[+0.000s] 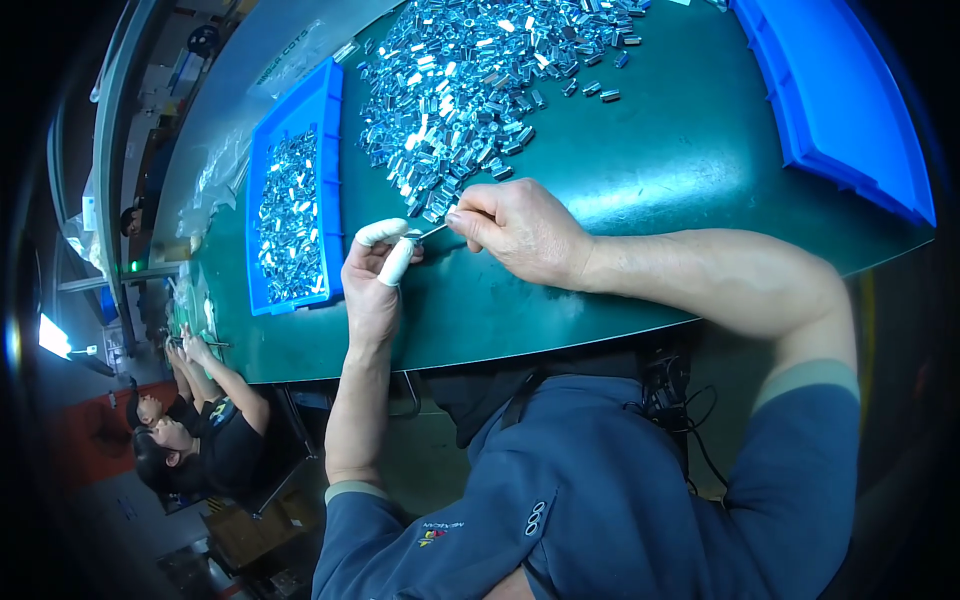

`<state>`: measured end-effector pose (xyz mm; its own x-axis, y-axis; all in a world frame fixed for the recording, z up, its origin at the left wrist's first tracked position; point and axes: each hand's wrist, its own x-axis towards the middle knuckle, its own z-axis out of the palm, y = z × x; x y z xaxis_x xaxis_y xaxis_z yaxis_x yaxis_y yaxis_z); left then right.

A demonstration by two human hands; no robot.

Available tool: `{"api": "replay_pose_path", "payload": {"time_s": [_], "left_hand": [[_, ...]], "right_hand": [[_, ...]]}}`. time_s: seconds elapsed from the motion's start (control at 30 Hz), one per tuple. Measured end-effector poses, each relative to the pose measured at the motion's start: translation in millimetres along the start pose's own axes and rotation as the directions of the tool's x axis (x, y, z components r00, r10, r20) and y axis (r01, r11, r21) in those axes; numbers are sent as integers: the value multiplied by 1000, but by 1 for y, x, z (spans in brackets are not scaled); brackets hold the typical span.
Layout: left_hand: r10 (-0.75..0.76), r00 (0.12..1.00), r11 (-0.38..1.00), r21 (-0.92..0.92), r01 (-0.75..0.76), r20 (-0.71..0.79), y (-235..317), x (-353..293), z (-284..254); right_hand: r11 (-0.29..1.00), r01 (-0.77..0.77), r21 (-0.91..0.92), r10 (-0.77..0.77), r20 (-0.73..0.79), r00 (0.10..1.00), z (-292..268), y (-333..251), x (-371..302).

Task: The person sorts small metal parts by hand at a worktable, placing them into blue plastic trays.

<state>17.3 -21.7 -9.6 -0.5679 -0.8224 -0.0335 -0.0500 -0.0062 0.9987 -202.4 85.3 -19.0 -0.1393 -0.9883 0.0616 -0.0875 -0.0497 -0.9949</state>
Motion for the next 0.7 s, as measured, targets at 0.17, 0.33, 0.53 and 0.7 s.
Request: {"api": "replay_pose_path", "payload": {"time_s": [0.17,0.33,0.53,0.7], "left_hand": [[-4,1000,1000,1,4,2,-1,-3,5],[-33,999,999,-43,33,0,-5,-7,15],[15,1000,1000,-17,-15,17,-10,-7,15],[50,996,998,29,-52,68,-11,-13,22]], "right_hand": [[999,41,-3,-41,-39,998,0,0,1],[999,54,-5,-55,-38,998,-1,-1,-2],[1000,-10,-26,11,43,999,-5,-2,1],[959,77,-274,-30,173,984,-6,-2,4]]}}
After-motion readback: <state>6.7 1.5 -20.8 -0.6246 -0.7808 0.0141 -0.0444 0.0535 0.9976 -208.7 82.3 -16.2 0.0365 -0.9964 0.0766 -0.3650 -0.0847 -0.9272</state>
